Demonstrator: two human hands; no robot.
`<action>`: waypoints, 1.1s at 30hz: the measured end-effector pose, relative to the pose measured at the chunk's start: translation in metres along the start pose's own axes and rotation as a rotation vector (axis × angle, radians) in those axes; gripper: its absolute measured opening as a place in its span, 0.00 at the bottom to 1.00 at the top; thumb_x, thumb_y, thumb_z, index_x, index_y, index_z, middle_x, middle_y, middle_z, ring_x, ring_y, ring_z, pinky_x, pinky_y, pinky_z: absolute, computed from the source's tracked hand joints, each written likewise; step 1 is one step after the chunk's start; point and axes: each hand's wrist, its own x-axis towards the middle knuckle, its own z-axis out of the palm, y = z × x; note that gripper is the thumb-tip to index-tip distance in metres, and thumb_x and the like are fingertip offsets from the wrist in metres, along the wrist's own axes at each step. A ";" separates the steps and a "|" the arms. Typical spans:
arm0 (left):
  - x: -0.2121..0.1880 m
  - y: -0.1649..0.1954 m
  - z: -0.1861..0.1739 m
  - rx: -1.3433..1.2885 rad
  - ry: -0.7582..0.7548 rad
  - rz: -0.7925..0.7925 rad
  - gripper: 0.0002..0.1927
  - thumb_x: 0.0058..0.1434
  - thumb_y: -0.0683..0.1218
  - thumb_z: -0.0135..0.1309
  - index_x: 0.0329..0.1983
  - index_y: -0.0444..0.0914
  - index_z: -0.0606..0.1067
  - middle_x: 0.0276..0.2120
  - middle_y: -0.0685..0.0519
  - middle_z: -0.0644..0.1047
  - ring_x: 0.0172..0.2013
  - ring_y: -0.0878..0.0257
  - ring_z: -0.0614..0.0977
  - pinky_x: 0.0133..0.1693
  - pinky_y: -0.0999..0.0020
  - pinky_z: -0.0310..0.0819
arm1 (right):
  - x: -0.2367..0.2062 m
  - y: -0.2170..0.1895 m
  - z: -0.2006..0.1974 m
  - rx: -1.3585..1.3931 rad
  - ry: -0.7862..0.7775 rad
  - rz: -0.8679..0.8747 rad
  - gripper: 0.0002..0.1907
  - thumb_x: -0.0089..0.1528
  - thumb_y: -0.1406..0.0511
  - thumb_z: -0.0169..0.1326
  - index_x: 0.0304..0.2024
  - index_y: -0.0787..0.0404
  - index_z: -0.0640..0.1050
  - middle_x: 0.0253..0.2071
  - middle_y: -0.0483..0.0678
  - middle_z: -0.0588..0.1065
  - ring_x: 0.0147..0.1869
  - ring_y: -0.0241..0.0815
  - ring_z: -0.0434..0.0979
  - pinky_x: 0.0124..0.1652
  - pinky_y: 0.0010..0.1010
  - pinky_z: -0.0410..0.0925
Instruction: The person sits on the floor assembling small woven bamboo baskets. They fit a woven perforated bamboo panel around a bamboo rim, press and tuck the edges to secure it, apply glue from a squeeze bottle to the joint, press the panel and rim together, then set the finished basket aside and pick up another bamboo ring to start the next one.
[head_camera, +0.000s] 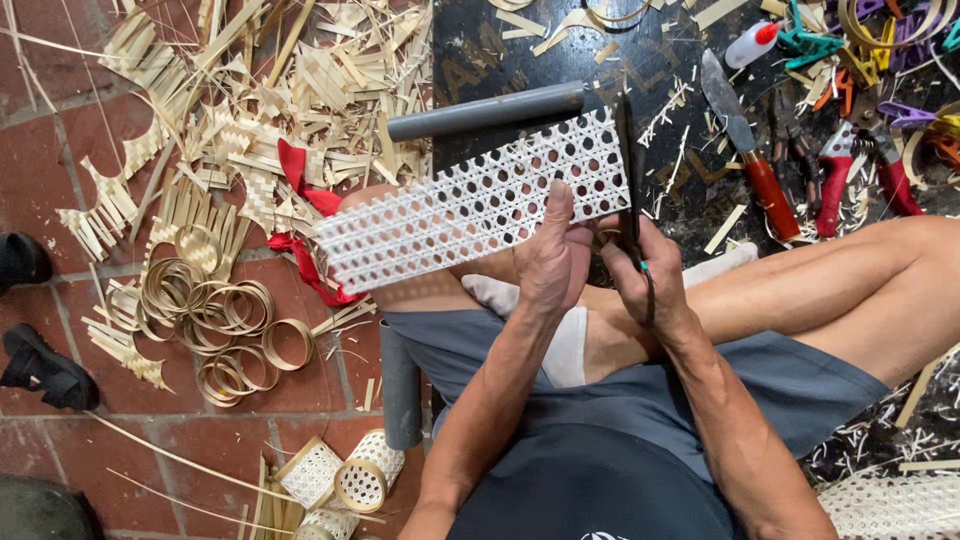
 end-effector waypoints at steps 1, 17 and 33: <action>0.002 0.001 -0.006 0.007 -0.013 0.036 0.20 0.77 0.47 0.50 0.69 0.38 0.66 0.55 0.48 0.77 0.50 0.56 0.80 0.50 0.55 0.76 | 0.007 0.004 -0.003 0.038 0.006 0.080 0.14 0.65 0.70 0.54 0.54 0.63 0.74 0.32 0.43 0.72 0.29 0.34 0.72 0.31 0.27 0.66; 0.011 0.182 -0.047 0.402 0.255 0.389 0.37 0.60 0.32 0.57 0.70 0.46 0.62 0.49 0.44 0.78 0.40 0.49 0.82 0.35 0.49 0.79 | 0.107 0.015 -0.049 -1.304 -0.192 0.308 0.32 0.64 0.47 0.64 0.57 0.64 0.73 0.45 0.61 0.77 0.45 0.61 0.80 0.40 0.54 0.71; 0.044 0.148 -0.098 0.351 0.129 -0.081 0.35 0.50 0.30 0.59 0.64 0.36 0.67 0.50 0.53 0.78 0.49 0.61 0.81 0.53 0.64 0.77 | 0.217 -0.051 0.082 -0.292 -0.183 -0.586 0.28 0.62 0.70 0.62 0.65 0.64 0.74 0.58 0.57 0.76 0.61 0.55 0.77 0.59 0.40 0.70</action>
